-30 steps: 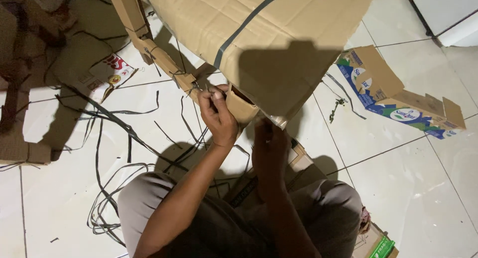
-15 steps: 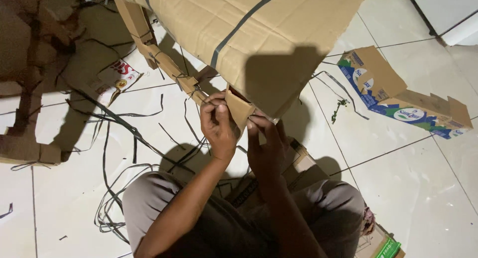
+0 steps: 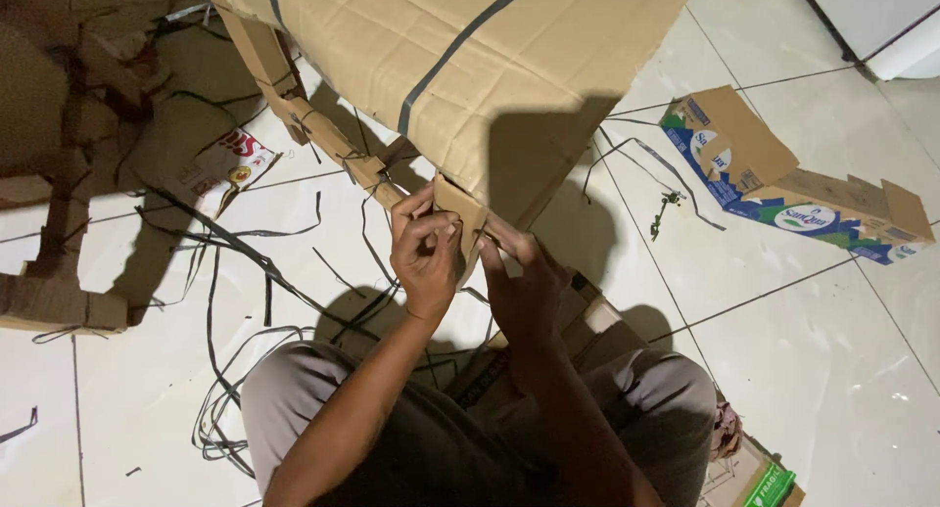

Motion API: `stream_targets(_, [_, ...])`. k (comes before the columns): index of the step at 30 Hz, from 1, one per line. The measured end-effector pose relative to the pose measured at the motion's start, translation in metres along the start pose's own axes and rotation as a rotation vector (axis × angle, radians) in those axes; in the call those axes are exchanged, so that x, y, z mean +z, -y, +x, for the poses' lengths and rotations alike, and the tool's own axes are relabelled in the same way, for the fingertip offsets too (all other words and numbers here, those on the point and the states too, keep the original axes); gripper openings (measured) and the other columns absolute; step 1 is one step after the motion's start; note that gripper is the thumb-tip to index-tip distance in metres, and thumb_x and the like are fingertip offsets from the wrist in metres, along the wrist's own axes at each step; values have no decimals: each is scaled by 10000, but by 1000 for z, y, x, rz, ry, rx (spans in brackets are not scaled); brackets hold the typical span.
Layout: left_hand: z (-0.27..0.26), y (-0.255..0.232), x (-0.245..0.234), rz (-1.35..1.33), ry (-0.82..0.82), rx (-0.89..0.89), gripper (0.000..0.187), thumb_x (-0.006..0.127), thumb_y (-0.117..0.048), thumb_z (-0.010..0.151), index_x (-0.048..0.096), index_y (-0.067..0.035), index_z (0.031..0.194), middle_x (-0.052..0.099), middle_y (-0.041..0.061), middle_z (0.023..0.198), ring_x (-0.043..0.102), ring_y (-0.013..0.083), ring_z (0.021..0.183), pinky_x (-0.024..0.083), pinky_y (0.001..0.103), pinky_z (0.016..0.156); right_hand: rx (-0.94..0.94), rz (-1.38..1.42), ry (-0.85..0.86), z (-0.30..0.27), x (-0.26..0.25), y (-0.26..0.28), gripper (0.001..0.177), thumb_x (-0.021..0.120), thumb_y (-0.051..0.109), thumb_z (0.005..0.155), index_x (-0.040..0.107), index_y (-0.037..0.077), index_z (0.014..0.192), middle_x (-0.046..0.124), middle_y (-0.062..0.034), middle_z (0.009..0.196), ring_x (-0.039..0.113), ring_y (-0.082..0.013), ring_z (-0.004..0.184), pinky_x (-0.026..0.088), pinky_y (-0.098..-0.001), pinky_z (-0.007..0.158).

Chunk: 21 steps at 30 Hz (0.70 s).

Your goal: Wrapping the legs of a wooden chair with cardboard and securing them with plastic ties

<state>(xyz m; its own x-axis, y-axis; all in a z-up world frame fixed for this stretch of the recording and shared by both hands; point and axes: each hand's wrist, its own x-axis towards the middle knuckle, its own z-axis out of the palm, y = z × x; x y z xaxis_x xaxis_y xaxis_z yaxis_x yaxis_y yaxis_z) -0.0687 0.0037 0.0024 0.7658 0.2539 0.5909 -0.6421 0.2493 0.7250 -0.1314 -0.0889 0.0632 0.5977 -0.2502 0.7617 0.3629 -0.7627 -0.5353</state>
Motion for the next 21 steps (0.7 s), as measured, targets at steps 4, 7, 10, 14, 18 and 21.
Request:
stream_targets(4, [7, -10, 2, 7, 15, 21, 8, 709, -70, 975, 705, -76, 972, 543, 170, 1322, 541, 395, 1354, 423, 533, 1139, -121, -123, -46, 4, 6, 1, 118, 765, 203, 925, 781, 284, 1010, 773, 99, 930, 757, -134, 814, 561, -260, 736])
stream_targets(7, [9, -11, 0, 14, 32, 23, 33, 719, -52, 964, 707, -83, 966, 531, 169, 1327, 525, 417, 1365, 414, 561, 1147, -349, -220, -40, 6, 8, -10, 83, 714, 113, 955, 736, 185, 989, 710, 29, 916, 717, -183, 769, 582, -293, 684])
stream_targets(10, [9, -15, -1, 50, 41, 18, 47, 729, -51, 957, 702, -88, 954, 518, 159, 1331, 514, 424, 1372, 414, 564, 1145, -341, -201, -33, 5, 6, 2, 75, 647, 157, 1000, 717, 141, 979, 705, -26, 899, 723, -231, 771, 592, -322, 667])
stream_targets(14, [11, -20, 3, 89, 41, 48, 72, 726, -46, 966, 704, -114, 956, 496, 120, 1343, 492, 415, 1390, 429, 555, 1139, -177, -101, -41, 2, 7, 9, 95, 637, 204, 1016, 721, 189, 974, 747, 10, 900, 757, -199, 804, 591, -299, 737])
stream_targets(18, [14, -10, 0, 121, 39, 138, 78, 720, -67, 947, 672, -100, 895, 486, 184, 1337, 504, 402, 1349, 407, 581, 1165, -346, -313, -18, 5, 3, 3, 79, 677, 146, 988, 732, 175, 939, 738, 19, 909, 749, -178, 800, 592, -268, 745])
stream_targets(21, [13, -2, -11, 386, 84, 338, 87, 793, -77, 898, 751, -145, 934, 557, 84, 1204, 580, 365, 1209, 494, 515, 1033, -267, -64, 40, 0, 0, 1, 68, 680, 126, 988, 745, 143, 975, 765, -32, 1012, 767, -240, 920, 605, -354, 784])
